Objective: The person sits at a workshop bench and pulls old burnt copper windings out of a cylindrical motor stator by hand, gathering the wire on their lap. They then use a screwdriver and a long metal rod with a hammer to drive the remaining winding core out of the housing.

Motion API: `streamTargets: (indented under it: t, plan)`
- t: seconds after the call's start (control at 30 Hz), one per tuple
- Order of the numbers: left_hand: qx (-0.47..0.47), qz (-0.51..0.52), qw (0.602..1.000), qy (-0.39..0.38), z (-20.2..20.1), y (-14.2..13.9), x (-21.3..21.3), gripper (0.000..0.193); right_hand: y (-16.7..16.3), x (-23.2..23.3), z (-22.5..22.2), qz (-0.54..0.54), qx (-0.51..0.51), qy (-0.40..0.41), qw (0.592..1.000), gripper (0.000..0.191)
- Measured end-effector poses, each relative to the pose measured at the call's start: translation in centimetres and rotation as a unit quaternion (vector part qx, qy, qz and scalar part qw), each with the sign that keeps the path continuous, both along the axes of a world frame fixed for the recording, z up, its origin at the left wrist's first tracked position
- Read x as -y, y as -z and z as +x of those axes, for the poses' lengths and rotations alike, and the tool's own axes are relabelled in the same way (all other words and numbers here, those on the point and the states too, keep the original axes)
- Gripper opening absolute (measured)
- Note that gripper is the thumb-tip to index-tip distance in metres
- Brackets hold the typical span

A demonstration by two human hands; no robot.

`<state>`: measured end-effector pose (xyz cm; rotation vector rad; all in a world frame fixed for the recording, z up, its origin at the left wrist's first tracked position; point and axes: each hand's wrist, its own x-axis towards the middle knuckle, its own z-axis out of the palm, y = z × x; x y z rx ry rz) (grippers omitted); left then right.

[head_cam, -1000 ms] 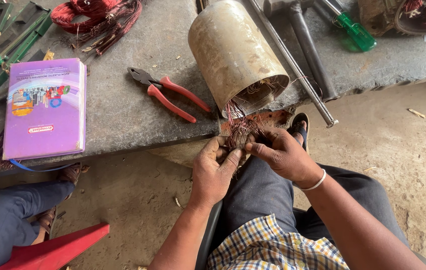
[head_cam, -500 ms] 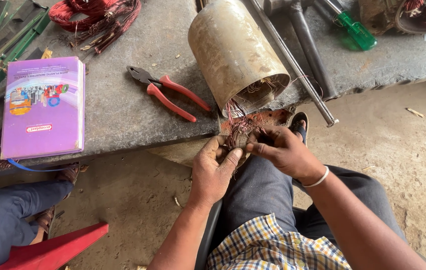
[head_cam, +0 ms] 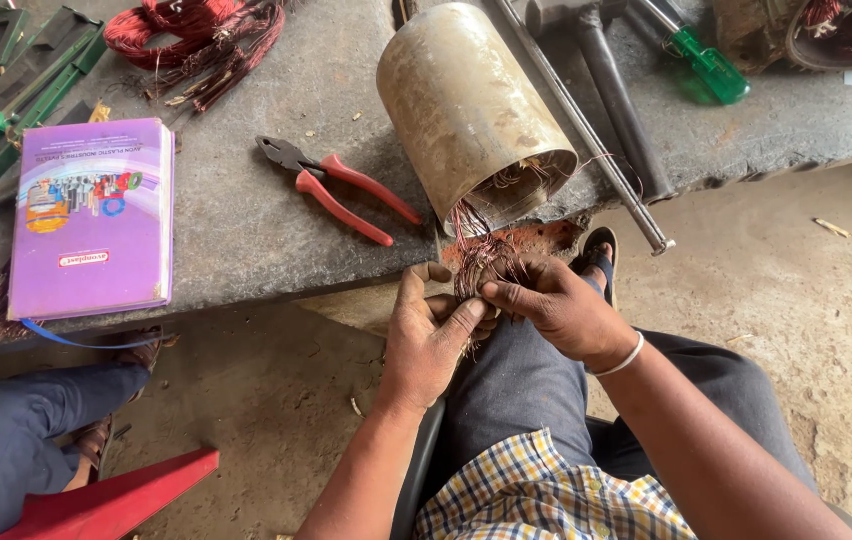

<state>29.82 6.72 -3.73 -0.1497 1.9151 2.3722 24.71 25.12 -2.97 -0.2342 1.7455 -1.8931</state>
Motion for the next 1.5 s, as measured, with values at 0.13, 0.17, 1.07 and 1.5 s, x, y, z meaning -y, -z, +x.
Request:
streamTargets:
  t: [0.13, 0.17, 1.07, 1.5]
  plan:
    - [-0.006, -0.006, 1.0, 0.0, 0.0, -0.3, 0.0, 0.044, -0.5, 0.0, 0.1, 0.028, -0.033, -0.007, 0.999, 0.034]
    - [-0.005, -0.006, 1.0, -0.001, 0.0, -0.4, 0.0, 0.044, -0.6, 0.0, 0.1, 0.042, -0.041, -0.007, 0.998, 0.034]
    - [-0.026, -0.074, 0.997, -0.008, 0.0, 0.1, -0.2, 0.019, -0.1, 1.3, 1.1, -0.017, -0.044, 0.073, 0.996, 0.031]
    - [-0.044, -0.074, 0.996, -0.002, 0.1, 0.0, 0.2, 0.016, 0.2, 0.5, 0.8, 0.061, -0.084, 0.071, 0.992, 0.027]
